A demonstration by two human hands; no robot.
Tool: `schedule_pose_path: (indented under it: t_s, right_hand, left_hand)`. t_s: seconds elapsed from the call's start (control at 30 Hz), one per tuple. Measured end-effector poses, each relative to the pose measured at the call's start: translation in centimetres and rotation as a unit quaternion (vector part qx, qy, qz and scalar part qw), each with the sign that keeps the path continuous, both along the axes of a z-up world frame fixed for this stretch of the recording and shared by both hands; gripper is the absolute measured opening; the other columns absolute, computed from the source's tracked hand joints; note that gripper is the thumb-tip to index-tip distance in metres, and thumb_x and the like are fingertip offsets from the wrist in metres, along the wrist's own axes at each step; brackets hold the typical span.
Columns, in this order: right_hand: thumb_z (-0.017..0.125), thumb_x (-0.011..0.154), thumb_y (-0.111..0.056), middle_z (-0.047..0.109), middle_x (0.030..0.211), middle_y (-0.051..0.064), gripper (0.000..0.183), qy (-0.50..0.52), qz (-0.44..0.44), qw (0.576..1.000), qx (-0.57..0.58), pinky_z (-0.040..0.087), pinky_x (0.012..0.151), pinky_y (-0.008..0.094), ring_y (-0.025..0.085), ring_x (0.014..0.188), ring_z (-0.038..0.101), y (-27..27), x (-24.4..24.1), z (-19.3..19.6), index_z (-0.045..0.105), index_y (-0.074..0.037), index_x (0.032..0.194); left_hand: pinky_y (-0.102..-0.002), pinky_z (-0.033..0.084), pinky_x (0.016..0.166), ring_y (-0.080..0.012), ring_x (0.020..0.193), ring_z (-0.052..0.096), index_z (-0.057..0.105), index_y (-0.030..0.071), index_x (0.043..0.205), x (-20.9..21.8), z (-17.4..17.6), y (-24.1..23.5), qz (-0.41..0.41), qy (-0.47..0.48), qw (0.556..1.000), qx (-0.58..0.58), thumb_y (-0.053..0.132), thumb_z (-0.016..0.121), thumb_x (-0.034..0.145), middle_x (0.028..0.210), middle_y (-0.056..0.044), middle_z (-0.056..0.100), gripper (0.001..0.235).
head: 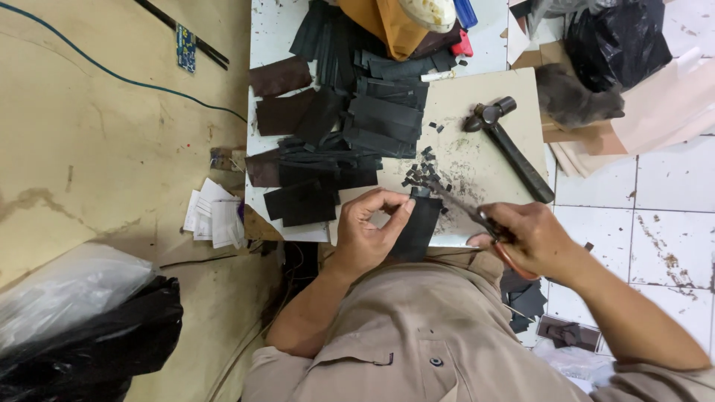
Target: Trimming the edges of small leather pieces using scissors at a workbench
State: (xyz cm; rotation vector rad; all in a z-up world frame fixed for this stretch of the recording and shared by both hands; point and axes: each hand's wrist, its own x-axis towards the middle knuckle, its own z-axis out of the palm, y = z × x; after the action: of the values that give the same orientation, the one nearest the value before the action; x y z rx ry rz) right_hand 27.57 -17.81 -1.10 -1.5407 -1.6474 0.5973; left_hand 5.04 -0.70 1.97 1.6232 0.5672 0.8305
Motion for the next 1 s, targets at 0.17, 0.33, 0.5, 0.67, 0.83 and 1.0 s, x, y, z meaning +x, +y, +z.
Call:
schedule_pose_path:
  t_s: [0.17,0.33,0.5,0.67,0.83,1.0]
  right_hand:
    - [0.089,0.075,-0.006,0.069,0.067,0.005,0.027,0.092,-0.160,0.974,0.134,0.053,0.054,0.031,0.023,0.053,0.066,3.3,-5.5,0.5,0.073,-0.002,0.097]
    - [0.087,0.078,0.002,0.074,0.081,0.011,0.027,0.064,-0.217,0.956,0.188,0.059,0.068,0.039,0.031,0.068,0.072,6.0,-8.4,1.3,0.073,-0.003,0.100]
    - [0.078,0.086,0.009,0.069,0.081,0.013,0.018,0.184,-0.201,0.946,0.173,0.056,0.064,0.033,0.025,0.067,0.068,6.1,-8.2,0.9,0.066,0.003,0.096]
    - [0.078,0.090,0.004,0.066,0.077,0.012,0.015,0.191,-0.224,0.943,0.157,0.052,0.062,0.032,0.022,0.064,0.063,5.3,-7.8,-0.8,0.065,0.002,0.097]
    - [0.073,0.095,-0.011,0.067,0.078,0.013,0.011,0.275,-0.170,0.946,0.041,0.053,0.066,0.037,0.020,0.069,0.061,1.2,-7.4,-6.5,0.068,-0.002,0.099]
    - [0.073,0.090,-0.017,0.054,0.058,-0.001,0.016,0.264,-0.054,0.963,0.027,0.046,0.052,0.026,0.013,0.049,0.050,-1.7,-7.4,-7.7,0.064,-0.005,0.084]
  left_hand:
    - [-0.034,0.056,0.063,-0.0248,0.066,0.068,0.075,0.003,0.088,1.1,-0.1,-0.8,0.037,-0.002,0.995,0.098,0.001,0.079,0.085,0.073,-0.011,0.069,0.005]
    - [-0.038,0.054,0.067,-0.0288,0.074,0.066,0.072,0.005,0.091,0.9,0.7,-1.1,0.022,0.017,0.983,0.184,-0.004,0.074,0.084,0.080,-0.010,0.067,0.012]
    - [-0.044,0.056,0.088,-0.0311,0.103,0.072,0.062,0.005,0.127,0.0,0.9,1.1,-0.104,0.081,0.991,0.015,0.008,0.078,0.088,0.107,-0.015,0.073,0.042]
    - [-0.026,0.056,0.069,-0.0093,0.078,0.063,0.072,0.003,0.114,0.5,-0.8,0.8,-0.123,0.074,0.982,-0.122,0.005,0.072,0.092,0.083,-0.005,0.069,0.022]
    - [-0.022,0.056,0.068,-0.0056,0.075,0.061,0.064,0.004,0.135,-0.3,-1.7,1.6,-0.139,0.039,0.971,-0.191,0.004,0.070,0.095,0.084,-0.003,0.068,0.041]
    - [-0.024,0.056,0.068,-0.0078,0.073,0.059,0.062,0.000,0.139,0.0,-1.8,1.5,-0.165,0.032,0.968,-0.188,0.003,0.070,0.094,0.082,-0.005,0.065,0.046]
